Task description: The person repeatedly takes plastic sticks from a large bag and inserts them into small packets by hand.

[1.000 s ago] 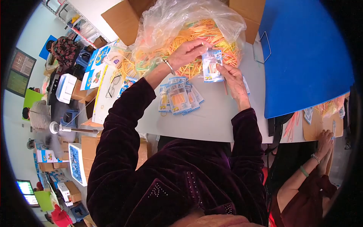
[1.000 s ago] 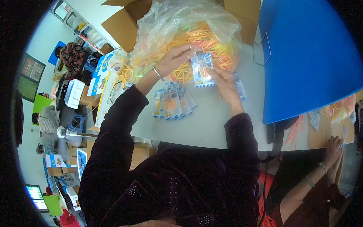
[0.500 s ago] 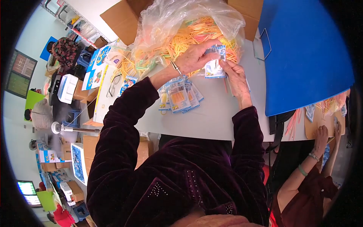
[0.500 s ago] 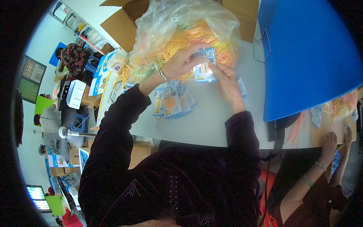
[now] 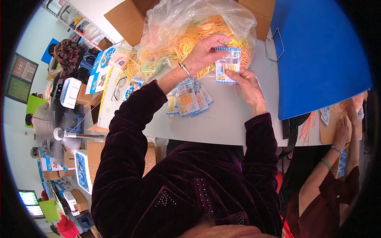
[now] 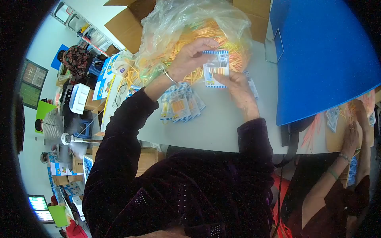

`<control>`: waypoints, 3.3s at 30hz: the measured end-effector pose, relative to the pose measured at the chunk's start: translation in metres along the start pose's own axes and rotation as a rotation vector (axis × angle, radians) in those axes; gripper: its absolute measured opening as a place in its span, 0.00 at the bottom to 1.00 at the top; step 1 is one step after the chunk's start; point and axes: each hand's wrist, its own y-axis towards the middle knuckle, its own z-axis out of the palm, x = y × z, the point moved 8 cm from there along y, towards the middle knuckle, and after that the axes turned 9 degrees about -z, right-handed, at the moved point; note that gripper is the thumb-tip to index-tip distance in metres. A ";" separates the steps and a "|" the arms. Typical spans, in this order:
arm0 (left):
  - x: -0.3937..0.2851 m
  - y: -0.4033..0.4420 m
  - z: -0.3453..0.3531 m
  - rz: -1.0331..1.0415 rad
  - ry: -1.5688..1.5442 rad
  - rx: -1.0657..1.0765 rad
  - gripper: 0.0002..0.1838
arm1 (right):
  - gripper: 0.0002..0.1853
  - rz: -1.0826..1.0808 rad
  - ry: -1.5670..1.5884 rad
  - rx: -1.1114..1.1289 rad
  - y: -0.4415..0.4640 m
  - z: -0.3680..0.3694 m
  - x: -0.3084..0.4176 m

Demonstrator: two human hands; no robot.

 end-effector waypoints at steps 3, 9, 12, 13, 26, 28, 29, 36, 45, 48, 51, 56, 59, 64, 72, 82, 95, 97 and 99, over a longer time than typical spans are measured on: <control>0.001 0.002 0.008 0.012 0.005 0.069 0.18 | 0.12 0.013 -0.019 0.007 -0.004 0.001 0.000; -0.010 0.002 0.020 0.097 0.170 0.160 0.18 | 0.11 0.010 -0.054 0.034 -0.006 0.001 -0.003; -0.009 0.003 0.021 0.120 0.159 0.148 0.19 | 0.12 0.021 0.010 0.019 -0.008 0.002 -0.001; -0.009 0.003 0.020 0.143 0.133 0.139 0.19 | 0.12 0.033 -0.008 0.020 -0.010 0.002 0.002; -0.007 -0.005 0.017 0.096 0.183 0.185 0.28 | 0.11 -0.015 -0.077 -0.021 -0.010 -0.010 -0.001; 0.006 -0.004 0.021 -0.002 0.016 0.270 0.29 | 0.11 -0.017 -0.100 -0.032 -0.012 -0.012 0.000; 0.009 -0.003 0.022 -0.003 0.015 0.270 0.29 | 0.11 -0.021 -0.123 -0.041 -0.012 -0.014 0.001; 0.004 0.001 0.046 0.001 -0.056 0.335 0.24 | 0.10 -0.140 -0.351 -0.180 -0.020 -0.055 0.032; 0.032 -0.041 0.115 0.705 1.050 0.311 0.08 | 0.11 -0.212 -0.263 -0.248 -0.034 -0.095 0.043; 0.034 -0.051 0.126 0.836 1.165 0.259 0.10 | 0.12 -0.198 -0.265 -0.254 -0.034 -0.086 0.040; 0.034 -0.052 0.125 0.811 1.178 0.259 0.09 | 0.13 -0.150 -0.228 -0.257 -0.032 -0.079 0.032; 0.016 -0.032 0.075 0.550 0.923 0.134 0.10 | 0.14 -0.108 -0.253 -0.211 -0.032 -0.077 0.024; 0.005 -0.002 0.015 0.258 0.046 0.024 0.12 | 0.14 -0.035 -0.267 -0.164 -0.029 -0.065 0.018; -0.033 -0.001 -0.012 0.147 -0.238 -0.084 0.11 | 0.12 0.014 -0.277 -0.006 -0.024 -0.035 0.004; -0.015 -0.015 0.005 0.161 -0.173 -0.003 0.05 | 0.11 0.090 -0.218 0.033 -0.026 -0.015 0.002; -0.009 -0.027 0.023 0.268 0.290 0.095 0.09 | 0.11 0.133 -0.187 0.060 -0.028 -0.009 -0.007; 0.065 -0.099 -0.046 -0.102 0.560 0.217 0.12 | 0.15 -0.340 -1.634 -0.343 -0.041 -0.084 0.025; 0.074 -0.109 -0.045 -0.042 0.701 0.070 0.13 | 0.14 -0.462 -1.565 -0.318 -0.039 -0.080 0.021; 0.072 -0.112 -0.050 -0.052 0.800 -0.078 0.17 | 0.13 -0.430 -1.509 -0.332 -0.037 -0.080 0.019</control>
